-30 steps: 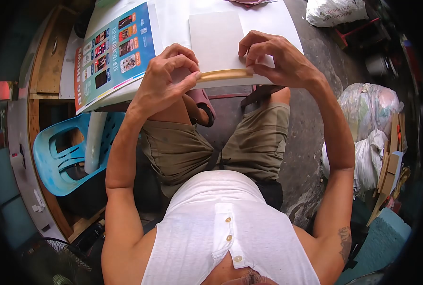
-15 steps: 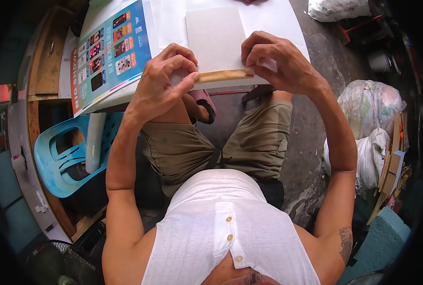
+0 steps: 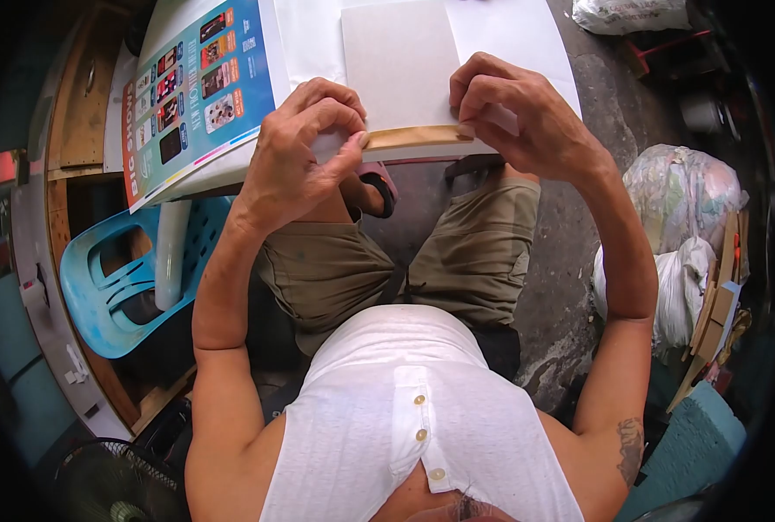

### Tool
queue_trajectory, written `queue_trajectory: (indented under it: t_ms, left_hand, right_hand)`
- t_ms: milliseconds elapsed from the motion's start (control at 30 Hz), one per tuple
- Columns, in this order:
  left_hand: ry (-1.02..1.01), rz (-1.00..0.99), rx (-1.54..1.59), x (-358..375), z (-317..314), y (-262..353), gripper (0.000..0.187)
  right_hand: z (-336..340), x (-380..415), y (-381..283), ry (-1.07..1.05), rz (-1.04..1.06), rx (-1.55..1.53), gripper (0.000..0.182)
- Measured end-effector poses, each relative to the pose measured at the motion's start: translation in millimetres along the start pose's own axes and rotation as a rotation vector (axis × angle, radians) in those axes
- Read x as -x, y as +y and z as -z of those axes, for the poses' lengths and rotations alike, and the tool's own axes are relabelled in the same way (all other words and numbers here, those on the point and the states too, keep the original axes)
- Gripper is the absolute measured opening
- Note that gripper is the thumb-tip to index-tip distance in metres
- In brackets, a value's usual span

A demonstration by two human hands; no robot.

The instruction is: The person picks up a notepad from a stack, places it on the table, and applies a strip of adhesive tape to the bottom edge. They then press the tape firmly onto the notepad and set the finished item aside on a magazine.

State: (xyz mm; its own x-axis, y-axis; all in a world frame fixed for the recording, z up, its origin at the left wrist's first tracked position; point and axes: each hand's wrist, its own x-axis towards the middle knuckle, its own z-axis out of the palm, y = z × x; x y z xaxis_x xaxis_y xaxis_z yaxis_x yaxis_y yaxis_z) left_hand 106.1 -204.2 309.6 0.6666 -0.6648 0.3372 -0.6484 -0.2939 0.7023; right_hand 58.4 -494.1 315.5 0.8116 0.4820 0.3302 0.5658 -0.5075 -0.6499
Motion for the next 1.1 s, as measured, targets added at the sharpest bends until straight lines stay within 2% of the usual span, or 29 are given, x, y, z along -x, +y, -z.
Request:
queue_trajectory:
  t_ms: [133, 233, 333, 433, 533, 633, 667, 767, 900, 1100]
  left_hand:
    - [-0.021, -0.006, 0.013, -1.1, 0.3, -1.6, 0.012]
    - [-0.012, -0.018, 0.004, -4.4, 2.3, -0.9, 0.017]
    - [0.047, 0.058, 0.105, -3.9, 0.6, -8.2, 0.023]
    - [0.201, 0.131, 0.088, -2.4, -3.0, -10.0, 0.026]
    - [0.326, 0.051, 0.209, 3.5, -2.7, -6.1, 0.028]
    - [0.255, -0.005, 0.141, 7.2, 4.0, -0.1, 0.029]
    - [0.216, 0.034, 0.105, 7.8, 5.8, 5.0, 0.023]
    - [0.123, -0.070, -0.081, 2.3, 2.7, 3.9, 0.022]
    - [0.038, -0.075, -0.160, -9.2, -4.5, 6.3, 0.014]
    - [-0.054, 0.021, -0.148, -21.1, -4.4, 10.1, 0.013]
  right_hand:
    - [0.8, -1.0, 1.6, -0.020, 0.038, 0.039, 0.022]
    - [0.9, -1.4, 1.0, 0.055, -0.187, -0.042, 0.034]
    - [-1.6, -1.1, 10.5, 0.154, -0.261, -0.127, 0.041]
    - [-2.3, 4.3, 20.5, 0.277, -0.210, -0.249, 0.040]
    - [-4.4, 16.5, 8.7, 0.394, -0.195, -0.127, 0.035]
    - [-11.1, 20.9, -19.4, 0.387, -0.220, 0.028, 0.028]
    - [-14.4, 21.7, -23.2, 0.372, -0.181, 0.099, 0.028]
    - [-20.2, 15.6, -30.9, 0.293, -0.113, 0.186, 0.028]
    - [-25.3, 2.3, -29.0, 0.242, -0.149, 0.103, 0.013]
    - [-22.1, -12.0, -18.1, 0.121, -0.130, 0.062, 0.007]
